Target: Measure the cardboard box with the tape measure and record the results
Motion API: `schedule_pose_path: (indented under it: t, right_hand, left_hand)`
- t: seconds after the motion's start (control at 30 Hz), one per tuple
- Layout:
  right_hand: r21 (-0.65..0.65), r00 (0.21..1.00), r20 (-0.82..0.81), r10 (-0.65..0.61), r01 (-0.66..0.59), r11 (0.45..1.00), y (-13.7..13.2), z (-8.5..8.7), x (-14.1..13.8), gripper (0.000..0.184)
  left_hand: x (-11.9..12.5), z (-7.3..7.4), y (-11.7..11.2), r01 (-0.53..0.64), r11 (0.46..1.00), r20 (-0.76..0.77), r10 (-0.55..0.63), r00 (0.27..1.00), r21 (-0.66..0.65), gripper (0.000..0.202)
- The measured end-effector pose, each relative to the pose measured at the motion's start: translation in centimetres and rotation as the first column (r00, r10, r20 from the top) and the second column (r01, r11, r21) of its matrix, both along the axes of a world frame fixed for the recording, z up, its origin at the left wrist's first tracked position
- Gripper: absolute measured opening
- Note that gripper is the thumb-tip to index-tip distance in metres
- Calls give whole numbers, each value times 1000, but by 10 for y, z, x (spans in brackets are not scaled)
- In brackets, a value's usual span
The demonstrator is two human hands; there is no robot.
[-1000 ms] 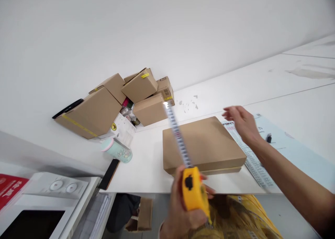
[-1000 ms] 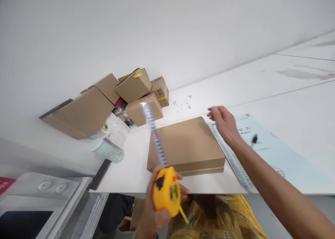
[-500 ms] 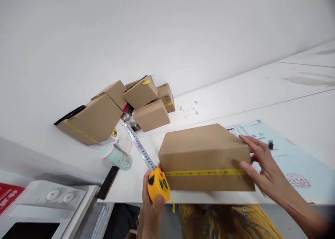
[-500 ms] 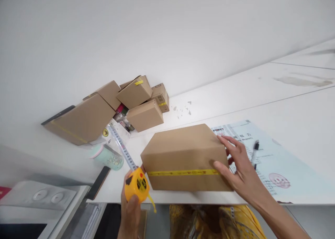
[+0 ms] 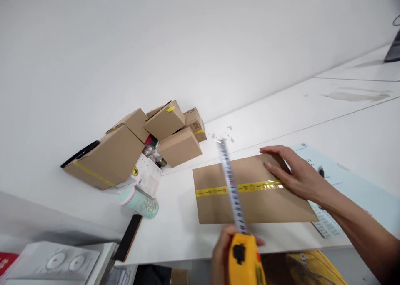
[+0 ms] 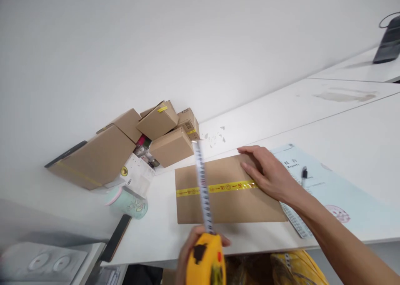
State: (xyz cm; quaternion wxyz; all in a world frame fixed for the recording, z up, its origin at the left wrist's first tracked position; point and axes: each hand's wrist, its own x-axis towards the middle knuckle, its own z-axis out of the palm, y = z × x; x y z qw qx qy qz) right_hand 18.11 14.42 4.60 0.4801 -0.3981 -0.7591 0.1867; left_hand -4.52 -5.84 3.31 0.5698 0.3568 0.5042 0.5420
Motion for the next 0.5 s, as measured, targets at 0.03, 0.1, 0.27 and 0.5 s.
schedule_pose_path:
  t: [0.03,0.1,0.27,0.5]
  right_hand:
    - [64,999,23,27,-28,998,0,1,-1,36]
    - [144,994,87,63,-75,987,0,4,-2,39]
    - [221,973,224,51,-102,970,2,8,-4,50]
    - [232,943,332,26,-108,967,11,4,-3,48]
  left_hand:
    - [8,-2,2,81,995,16,-80,997,-59,48]
    - [21,-6,7,194,976,22,-193,981,-100,54]
    - [33,-16,4,261,963,-6,-262,965,-65,81]
    - [49,-46,2,239,970,44,-237,971,-52,89]
